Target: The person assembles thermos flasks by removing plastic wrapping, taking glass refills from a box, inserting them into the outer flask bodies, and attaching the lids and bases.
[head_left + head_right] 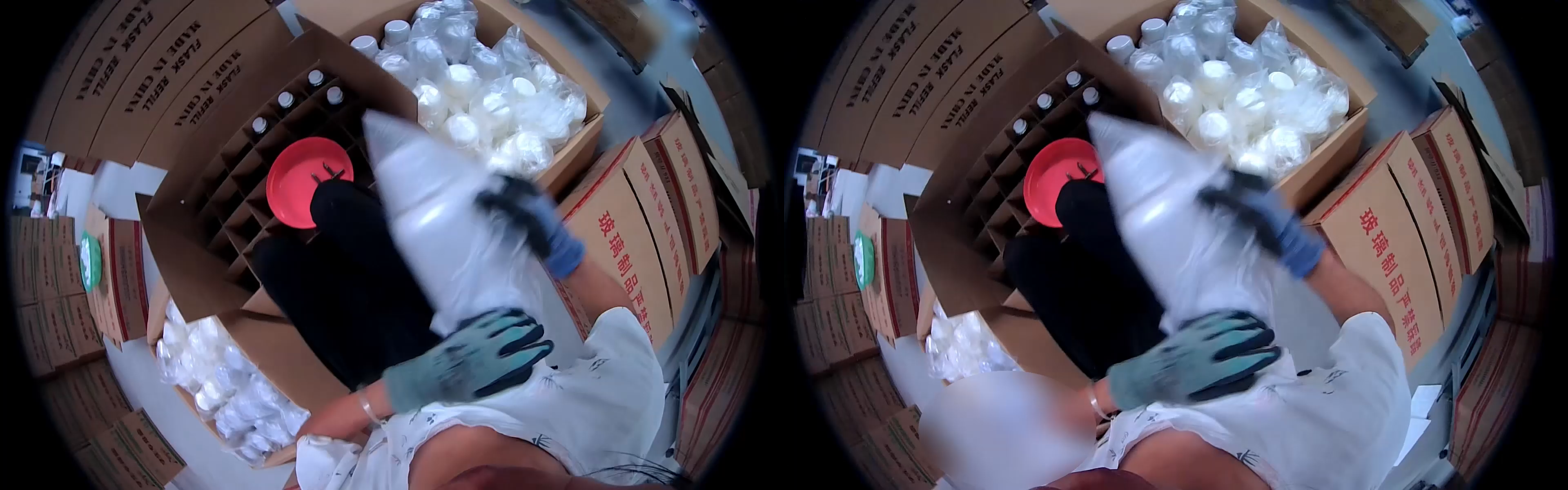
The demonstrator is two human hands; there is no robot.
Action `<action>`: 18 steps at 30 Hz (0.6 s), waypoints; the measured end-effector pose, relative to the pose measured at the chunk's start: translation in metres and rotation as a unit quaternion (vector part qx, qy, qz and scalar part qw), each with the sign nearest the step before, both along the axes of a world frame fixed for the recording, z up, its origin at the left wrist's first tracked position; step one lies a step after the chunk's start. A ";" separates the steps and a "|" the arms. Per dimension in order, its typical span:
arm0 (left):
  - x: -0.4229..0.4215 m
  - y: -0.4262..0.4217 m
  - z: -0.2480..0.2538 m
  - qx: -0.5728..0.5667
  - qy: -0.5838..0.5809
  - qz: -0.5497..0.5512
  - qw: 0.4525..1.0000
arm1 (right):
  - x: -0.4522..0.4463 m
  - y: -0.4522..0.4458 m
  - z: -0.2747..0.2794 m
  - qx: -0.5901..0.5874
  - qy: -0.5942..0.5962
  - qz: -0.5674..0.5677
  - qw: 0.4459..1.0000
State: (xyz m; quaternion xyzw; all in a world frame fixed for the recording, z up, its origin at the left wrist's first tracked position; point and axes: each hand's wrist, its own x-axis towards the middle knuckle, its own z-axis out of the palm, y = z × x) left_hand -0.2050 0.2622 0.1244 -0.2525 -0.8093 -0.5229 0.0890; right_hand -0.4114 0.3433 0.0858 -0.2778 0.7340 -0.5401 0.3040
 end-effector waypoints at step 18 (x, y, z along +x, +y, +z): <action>-0.085 -0.154 -0.069 -0.304 -0.142 0.451 0.827 | -0.519 -0.193 -0.254 0.068 0.129 -0.420 0.896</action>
